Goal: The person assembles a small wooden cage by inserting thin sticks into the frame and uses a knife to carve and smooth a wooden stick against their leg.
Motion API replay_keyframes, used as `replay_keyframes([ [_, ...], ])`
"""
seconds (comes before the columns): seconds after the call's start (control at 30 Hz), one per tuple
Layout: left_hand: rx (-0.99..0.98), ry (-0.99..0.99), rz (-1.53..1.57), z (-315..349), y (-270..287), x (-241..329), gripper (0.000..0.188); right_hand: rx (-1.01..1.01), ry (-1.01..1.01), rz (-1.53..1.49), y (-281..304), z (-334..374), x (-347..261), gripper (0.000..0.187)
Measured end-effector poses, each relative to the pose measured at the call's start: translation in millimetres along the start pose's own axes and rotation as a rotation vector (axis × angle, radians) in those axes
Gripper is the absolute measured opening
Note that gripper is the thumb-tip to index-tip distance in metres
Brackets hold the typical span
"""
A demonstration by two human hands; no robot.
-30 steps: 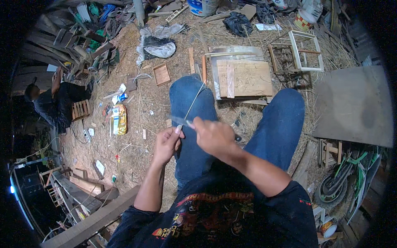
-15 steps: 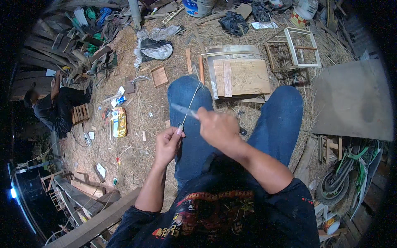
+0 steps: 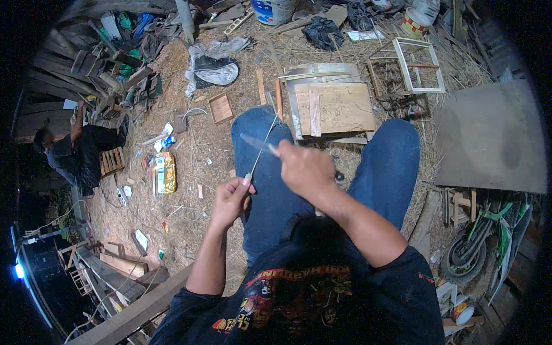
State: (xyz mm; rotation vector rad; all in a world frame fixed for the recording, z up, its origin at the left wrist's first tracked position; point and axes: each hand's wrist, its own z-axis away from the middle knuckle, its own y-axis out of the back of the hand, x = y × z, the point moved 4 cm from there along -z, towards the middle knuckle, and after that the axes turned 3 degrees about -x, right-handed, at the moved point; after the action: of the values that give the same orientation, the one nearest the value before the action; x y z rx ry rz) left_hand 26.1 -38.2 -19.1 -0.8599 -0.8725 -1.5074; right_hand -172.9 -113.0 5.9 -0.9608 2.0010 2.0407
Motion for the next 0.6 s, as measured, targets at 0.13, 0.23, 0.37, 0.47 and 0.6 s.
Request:
replay_keyframes([
  [0.13,0.102,-0.183,-0.318,-3.4,0.3,13.8,0.038,0.045,-0.062,-0.039,4.7,-21.3,18.6,0.015],
  [0.23,0.029,-0.138,-0.198,-6.5,0.0,8.9,0.040,0.024,-0.058,-0.031,1.6,-27.2,20.1,0.016],
  [0.37,-0.016,-0.014,-0.073,-6.4,0.3,9.2,0.039,-0.006,-0.070,-0.035,-1.3,-24.8,18.4,0.014],
  [0.47,-0.032,-0.001,-0.032,-7.6,0.2,8.0,0.039,-0.038,-0.023,-0.027,-6.6,-14.9,14.9,0.013],
  [0.6,-0.033,0.001,0.003,-8.8,0.6,5.0,0.039,0.031,-0.003,-0.046,-4.3,-17.2,13.9,0.009],
])
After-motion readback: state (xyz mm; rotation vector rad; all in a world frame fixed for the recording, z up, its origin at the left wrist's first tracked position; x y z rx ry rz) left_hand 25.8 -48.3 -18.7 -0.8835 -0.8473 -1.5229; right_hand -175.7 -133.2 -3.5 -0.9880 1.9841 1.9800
